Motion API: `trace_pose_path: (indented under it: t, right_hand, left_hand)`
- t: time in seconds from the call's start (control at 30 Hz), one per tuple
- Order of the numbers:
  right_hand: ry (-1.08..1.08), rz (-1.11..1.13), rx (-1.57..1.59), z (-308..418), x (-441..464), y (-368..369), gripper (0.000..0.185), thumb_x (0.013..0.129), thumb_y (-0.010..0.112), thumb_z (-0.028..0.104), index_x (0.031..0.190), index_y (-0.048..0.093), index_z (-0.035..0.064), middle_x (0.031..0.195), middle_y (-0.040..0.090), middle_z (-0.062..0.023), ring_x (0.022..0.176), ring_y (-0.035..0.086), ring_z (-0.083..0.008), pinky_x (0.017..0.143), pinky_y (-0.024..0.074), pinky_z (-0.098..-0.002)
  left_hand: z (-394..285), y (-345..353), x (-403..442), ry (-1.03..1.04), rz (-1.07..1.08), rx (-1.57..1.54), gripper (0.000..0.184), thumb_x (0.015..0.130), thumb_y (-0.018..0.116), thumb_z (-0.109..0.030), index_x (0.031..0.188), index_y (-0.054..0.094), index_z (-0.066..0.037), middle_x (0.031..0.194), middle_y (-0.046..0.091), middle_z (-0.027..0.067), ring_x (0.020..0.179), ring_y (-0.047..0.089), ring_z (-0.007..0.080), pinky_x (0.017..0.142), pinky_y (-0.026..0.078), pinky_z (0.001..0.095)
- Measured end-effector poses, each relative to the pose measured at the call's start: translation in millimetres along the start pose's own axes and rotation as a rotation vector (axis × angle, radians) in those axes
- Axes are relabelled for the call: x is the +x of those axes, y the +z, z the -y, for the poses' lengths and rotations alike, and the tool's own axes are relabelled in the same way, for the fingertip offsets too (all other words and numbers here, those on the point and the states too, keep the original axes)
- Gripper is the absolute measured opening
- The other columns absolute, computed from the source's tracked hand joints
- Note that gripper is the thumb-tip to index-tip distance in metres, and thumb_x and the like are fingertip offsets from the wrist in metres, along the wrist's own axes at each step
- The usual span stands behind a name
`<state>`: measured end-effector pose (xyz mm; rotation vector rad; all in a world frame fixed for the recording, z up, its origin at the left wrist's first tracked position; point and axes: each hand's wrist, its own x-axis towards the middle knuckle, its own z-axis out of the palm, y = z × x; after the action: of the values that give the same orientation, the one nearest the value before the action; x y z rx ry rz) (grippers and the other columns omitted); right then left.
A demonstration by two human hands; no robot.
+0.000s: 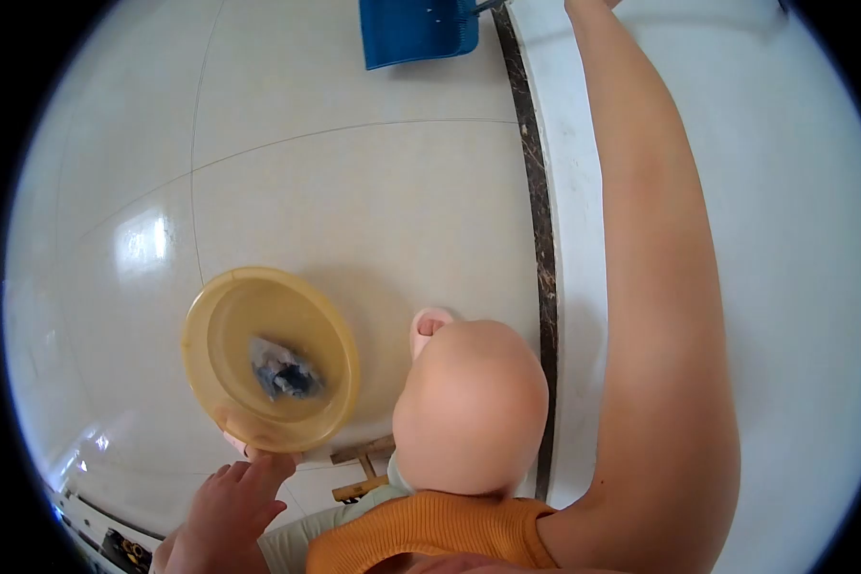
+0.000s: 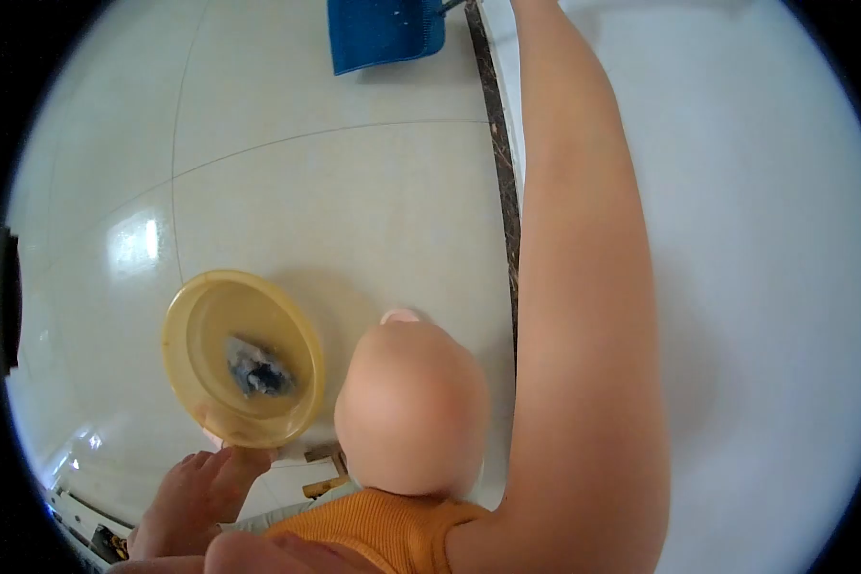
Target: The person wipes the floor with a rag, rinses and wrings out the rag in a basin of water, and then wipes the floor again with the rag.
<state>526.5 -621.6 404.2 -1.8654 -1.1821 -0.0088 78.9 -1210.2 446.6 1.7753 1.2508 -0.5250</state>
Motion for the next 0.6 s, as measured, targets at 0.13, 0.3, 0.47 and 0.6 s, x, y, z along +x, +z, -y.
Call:
trace_pose_path:
  t: [0.13,0.3,0.47,0.6]
  right_hand:
    - [-0.026,-0.050,-0.091,-5,1,22,0.043,0.087,0.067,0.038,0.088,0.071,-0.0046,0.090,0.070,-0.0235,0.090,0.067,-0.0365,0.081,0.0514,-0.0430]
    - [-0.079,-0.103,-0.195,-19,15,43,0.043,0.088,0.066,0.036,0.091,0.070,-0.0058,0.094,0.069,-0.0251,0.091,0.066,-0.0391,0.083,0.0516,-0.0443]
    - [-0.068,-0.003,-0.132,-10,13,38,0.045,0.090,0.064,0.038,0.092,0.068,-0.0068,0.094,0.069,-0.0251,0.091,0.066,-0.0382,0.081,0.0518,-0.0449]
    - [0.131,0.209,-0.029,2,23,41,0.048,0.092,0.062,0.039,0.092,0.066,-0.0088,0.091,0.068,-0.0249,0.084,0.068,-0.0352,0.074,0.0519,-0.0430]
  left_hand:
    - [2,2,4,-0.070,-0.008,-0.081,0.065,0.072,0.078,-0.028,0.126,0.050,-0.006,0.102,0.065,0.0196,0.096,0.062,0.0377,0.083,0.050,0.0458]
    - [-19,-34,14,-0.188,0.070,-0.204,0.053,0.078,0.070,-0.021,0.124,0.051,-0.004,0.107,0.063,0.0186,0.100,0.058,0.0387,0.087,0.046,0.0474]
    - [-26,-44,22,-0.209,0.075,-0.254,0.059,0.074,0.073,-0.018,0.126,0.050,-0.003,0.108,0.063,0.0194,0.104,0.057,0.0388,0.090,0.046,0.0468]
    - [-16,-41,26,-0.180,0.091,-0.228,0.061,0.075,0.074,-0.022,0.128,0.049,-0.003,0.109,0.063,0.0191,0.102,0.058,0.0395,0.088,0.047,0.0470]
